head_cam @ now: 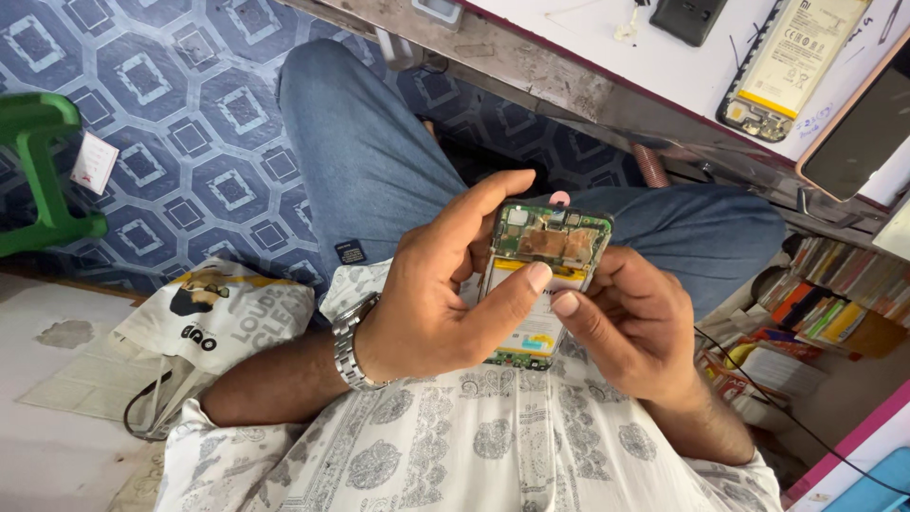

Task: The person sits on the floor holding a disassembled smartphone on their lap, peeling the old battery out of the phone body and pressing a new replacement battery into place. They then handle the display assembly, peel its protective film, and press the frame and screen components back together by hand.

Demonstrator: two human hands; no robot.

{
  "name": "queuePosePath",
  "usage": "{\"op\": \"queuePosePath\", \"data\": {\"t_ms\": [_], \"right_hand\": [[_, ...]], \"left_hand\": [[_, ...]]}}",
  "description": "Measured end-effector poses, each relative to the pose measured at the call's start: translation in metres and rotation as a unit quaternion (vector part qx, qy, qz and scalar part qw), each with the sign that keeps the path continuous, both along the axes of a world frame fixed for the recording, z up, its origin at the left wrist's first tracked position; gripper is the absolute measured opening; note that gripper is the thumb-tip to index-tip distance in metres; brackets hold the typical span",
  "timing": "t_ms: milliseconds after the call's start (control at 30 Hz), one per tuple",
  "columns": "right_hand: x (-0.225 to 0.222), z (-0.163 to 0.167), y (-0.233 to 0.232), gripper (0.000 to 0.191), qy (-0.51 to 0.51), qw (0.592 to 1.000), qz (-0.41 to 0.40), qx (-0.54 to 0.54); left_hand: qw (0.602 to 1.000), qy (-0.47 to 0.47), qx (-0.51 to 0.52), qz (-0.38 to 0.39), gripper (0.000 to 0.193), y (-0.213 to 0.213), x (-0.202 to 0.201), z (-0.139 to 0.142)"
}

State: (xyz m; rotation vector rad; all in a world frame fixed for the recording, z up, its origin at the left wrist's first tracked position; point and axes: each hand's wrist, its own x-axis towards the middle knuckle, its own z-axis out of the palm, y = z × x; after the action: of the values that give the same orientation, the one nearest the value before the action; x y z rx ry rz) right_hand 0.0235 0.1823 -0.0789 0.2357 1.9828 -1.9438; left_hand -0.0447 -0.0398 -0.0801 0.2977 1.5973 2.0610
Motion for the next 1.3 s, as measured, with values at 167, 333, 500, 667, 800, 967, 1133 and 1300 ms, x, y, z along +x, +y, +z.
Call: {"op": "queuePosePath", "data": {"t_ms": [167, 333, 500, 667, 800, 967, 1133, 1300], "right_hand": [[-0.001, 0.005, -0.004, 0.020, 0.047, 0.996, 0.017, 0.074], [-0.002, 0.006, -0.006, 0.022, 0.077, 0.992, 0.027, 0.098], [-0.004, 0.005, -0.008, 0.022, 0.074, 0.992, 0.030, 0.094], [-0.005, 0.005, -0.008, 0.022, 0.073, 0.991, 0.035, 0.103], [-0.005, 0.004, -0.009, 0.023, 0.103, 0.990, 0.042, 0.082], [-0.003, 0.004, -0.010, 0.023, 0.109, 0.992, 0.035, 0.062], [-0.003, 0.004, -0.015, 0.026, 0.129, 0.986, 0.023, 0.103], [-0.006, 0.006, -0.019, 0.030, 0.166, 0.971, 0.027, 0.171]], "left_hand": [[0.999, -0.009, -0.045, -0.013, 0.057, 0.001, -0.003, 0.006], [0.999, -0.047, 0.001, -0.007, 0.055, 0.002, -0.004, 0.006], [0.996, -0.083, 0.023, -0.002, 0.055, 0.001, -0.003, 0.004], [0.997, -0.068, 0.023, 0.002, 0.055, 0.000, -0.002, 0.002], [1.000, -0.018, 0.000, 0.009, 0.052, 0.000, 0.000, 0.001], [0.999, 0.020, -0.033, 0.011, 0.053, -0.001, 0.000, 0.001], [0.995, 0.072, -0.068, 0.020, 0.051, -0.001, 0.000, 0.002], [0.990, 0.104, -0.092, 0.035, 0.053, 0.000, 0.000, 0.000]]}}
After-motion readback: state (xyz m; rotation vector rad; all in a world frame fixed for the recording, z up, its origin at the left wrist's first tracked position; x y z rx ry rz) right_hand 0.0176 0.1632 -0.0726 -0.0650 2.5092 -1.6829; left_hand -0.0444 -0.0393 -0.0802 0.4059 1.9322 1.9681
